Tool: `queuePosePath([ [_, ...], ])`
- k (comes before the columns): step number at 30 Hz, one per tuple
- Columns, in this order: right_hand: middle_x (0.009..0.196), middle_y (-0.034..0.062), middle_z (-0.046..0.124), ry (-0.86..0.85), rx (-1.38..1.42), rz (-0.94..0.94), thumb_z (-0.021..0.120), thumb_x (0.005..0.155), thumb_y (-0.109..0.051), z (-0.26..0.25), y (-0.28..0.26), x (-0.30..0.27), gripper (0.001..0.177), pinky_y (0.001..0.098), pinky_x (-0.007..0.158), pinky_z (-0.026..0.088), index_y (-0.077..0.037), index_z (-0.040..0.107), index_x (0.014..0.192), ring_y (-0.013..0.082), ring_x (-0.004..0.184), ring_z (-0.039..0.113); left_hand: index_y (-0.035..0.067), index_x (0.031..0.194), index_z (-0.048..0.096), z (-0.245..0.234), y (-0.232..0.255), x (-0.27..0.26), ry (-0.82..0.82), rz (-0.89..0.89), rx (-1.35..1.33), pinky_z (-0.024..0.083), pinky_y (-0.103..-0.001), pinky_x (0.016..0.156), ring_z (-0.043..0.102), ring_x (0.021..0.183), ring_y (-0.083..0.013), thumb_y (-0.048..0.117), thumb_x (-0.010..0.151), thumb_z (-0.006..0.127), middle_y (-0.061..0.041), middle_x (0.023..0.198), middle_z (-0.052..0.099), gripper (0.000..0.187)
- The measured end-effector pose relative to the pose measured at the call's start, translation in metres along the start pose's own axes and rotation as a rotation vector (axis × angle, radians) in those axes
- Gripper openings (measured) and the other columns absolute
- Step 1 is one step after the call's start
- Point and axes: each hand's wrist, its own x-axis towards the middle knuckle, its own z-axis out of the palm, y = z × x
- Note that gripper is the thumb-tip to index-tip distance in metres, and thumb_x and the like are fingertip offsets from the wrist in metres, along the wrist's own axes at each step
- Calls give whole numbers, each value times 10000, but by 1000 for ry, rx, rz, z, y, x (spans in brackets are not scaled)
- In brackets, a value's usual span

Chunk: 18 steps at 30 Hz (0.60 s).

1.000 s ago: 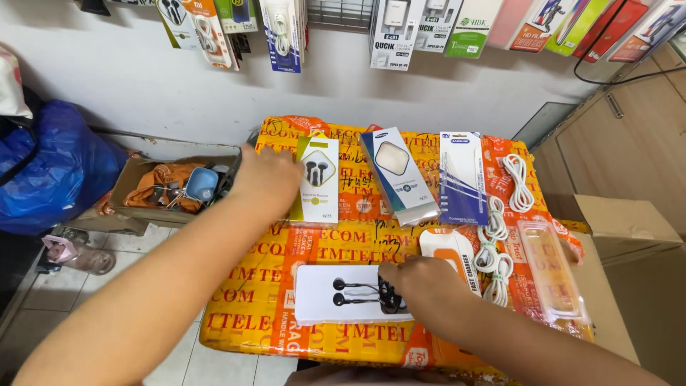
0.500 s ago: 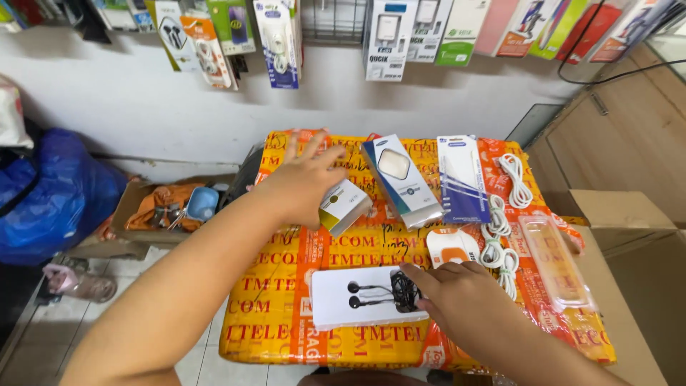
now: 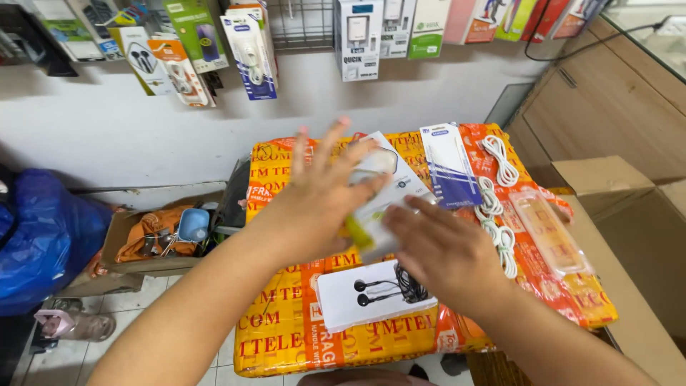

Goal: Unboxing and inspecting electronic accessories including charger cables and earphones.

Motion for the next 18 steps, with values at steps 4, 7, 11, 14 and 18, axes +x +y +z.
queuePosePath([
  [4, 972, 40, 761, 13, 252, 660, 858, 854, -203, 26, 11, -25, 414, 277, 725, 602, -75, 734, 1227, 147, 842, 776, 156, 1469, 518, 26, 2, -8, 386, -20, -93, 159, -745, 1176, 226, 1497, -462, 349, 601, 941, -176, 1542, 360, 984],
  [7, 928, 89, 733, 221, 609, 903, 794, 898, -93, 43, 15, -33, 295, 274, 681, 563, -5, 678, 1155, 132, 784, 687, 93, 1532, 395, 49, 22, -1, 456, 56, -232, 237, -683, 1203, 344, 1468, -419, 480, 640, 940, -147, 1519, 418, 1115],
  [11, 1099, 83, 713, 301, 1067, 923, 688, 959, -27, 48, 13, -57, 317, 278, 835, 567, 21, 572, 1250, 119, 964, 694, 24, 1538, 367, 65, 38, 5, 465, 14, -234, 310, -639, 1161, 452, 1397, -392, 340, 657, 893, -168, 1475, 474, 1074],
  [14, 1217, 114, 671, 294, 1255, 848, 642, 1002, 2, 35, 12, -64, 375, 289, 920, 550, 10, 524, 1359, 138, 1070, 656, 59, 1522, 397, 55, 44, 3, 489, -15, -314, 344, -608, 1175, 490, 1388, -350, 201, 685, 886, -131, 1437, 513, 980],
  [18, 1285, 129, 638, 241, 1376, 775, 662, 896, 73, 5, 4, -49, 584, 307, 917, 558, -27, 441, 1428, 162, 1120, 649, 70, 1461, 447, 49, 52, -5, 449, 57, -311, 312, -630, 1209, 537, 1320, -322, 120, 609, 886, -114, 1377, 556, 960],
])
